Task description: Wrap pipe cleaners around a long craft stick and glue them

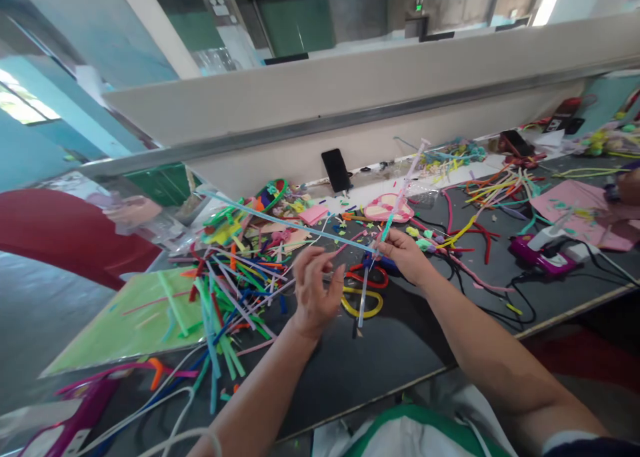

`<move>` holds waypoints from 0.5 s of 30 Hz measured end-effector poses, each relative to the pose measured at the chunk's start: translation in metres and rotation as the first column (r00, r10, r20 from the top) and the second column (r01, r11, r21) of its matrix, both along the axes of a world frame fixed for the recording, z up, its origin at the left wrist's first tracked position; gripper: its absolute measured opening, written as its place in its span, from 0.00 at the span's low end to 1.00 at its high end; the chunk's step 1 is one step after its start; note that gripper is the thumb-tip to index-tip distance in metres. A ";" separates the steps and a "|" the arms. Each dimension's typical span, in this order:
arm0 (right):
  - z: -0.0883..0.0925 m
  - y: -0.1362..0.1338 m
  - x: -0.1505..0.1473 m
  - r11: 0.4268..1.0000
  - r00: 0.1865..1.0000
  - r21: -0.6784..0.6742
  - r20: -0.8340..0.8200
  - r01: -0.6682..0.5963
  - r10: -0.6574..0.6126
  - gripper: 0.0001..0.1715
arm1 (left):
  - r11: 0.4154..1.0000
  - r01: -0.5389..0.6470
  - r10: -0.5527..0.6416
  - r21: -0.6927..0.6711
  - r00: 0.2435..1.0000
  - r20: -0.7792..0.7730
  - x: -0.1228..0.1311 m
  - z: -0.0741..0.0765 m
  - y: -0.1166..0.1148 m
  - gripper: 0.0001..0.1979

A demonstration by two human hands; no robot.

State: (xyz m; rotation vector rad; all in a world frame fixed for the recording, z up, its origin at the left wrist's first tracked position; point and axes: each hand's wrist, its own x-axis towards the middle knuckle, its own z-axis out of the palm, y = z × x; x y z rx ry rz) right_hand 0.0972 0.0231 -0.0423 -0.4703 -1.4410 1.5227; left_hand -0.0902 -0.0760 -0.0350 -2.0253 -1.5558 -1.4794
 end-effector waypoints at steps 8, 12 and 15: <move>-0.002 0.001 -0.001 0.998 0.998 0.022 0.004 -0.066 0.066 0.09 | 0.834 0.391 -0.142 -0.390 0.834 0.533 0.037 0.014 0.024 0.10; 0.001 0.001 0.002 0.999 0.999 0.004 -0.009 -0.042 0.042 0.11 | 0.827 0.454 -0.107 -0.331 0.705 0.701 0.050 0.017 0.030 0.10; 0.003 0.000 0.003 0.999 1.000 -0.025 -0.007 -0.023 0.023 0.12 | 0.828 0.492 -0.069 -0.267 0.564 0.823 0.053 0.011 0.031 0.11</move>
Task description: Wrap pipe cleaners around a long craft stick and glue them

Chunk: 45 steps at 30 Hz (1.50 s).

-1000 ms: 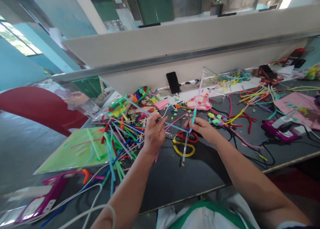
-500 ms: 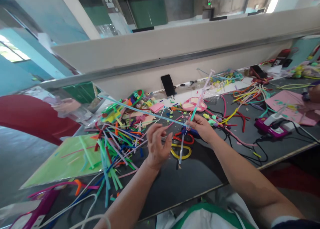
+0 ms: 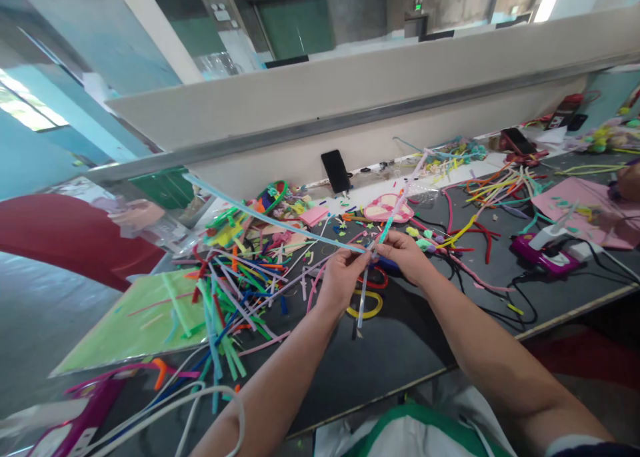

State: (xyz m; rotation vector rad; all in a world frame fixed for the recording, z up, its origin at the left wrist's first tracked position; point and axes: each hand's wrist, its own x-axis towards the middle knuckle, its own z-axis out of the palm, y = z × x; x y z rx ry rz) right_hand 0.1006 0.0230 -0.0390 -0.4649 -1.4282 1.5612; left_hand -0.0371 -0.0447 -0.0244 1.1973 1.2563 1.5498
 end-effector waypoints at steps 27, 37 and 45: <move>-0.003 0.004 0.002 0.995 0.964 -0.023 0.246 -0.093 0.096 0.14 | 0.993 0.108 -0.100 -0.048 0.983 0.153 -0.017 -0.014 -0.002 0.10; -0.009 0.006 -0.001 0.996 0.948 -0.034 0.304 -0.084 0.090 0.15 | 0.991 0.104 -0.095 -0.085 0.989 0.110 -0.018 -0.013 -0.001 0.08; -0.006 0.004 0.000 0.997 0.946 -0.008 0.315 -0.081 0.079 0.15 | 0.978 0.146 -0.118 -0.150 0.976 0.182 -0.020 -0.014 0.000 0.11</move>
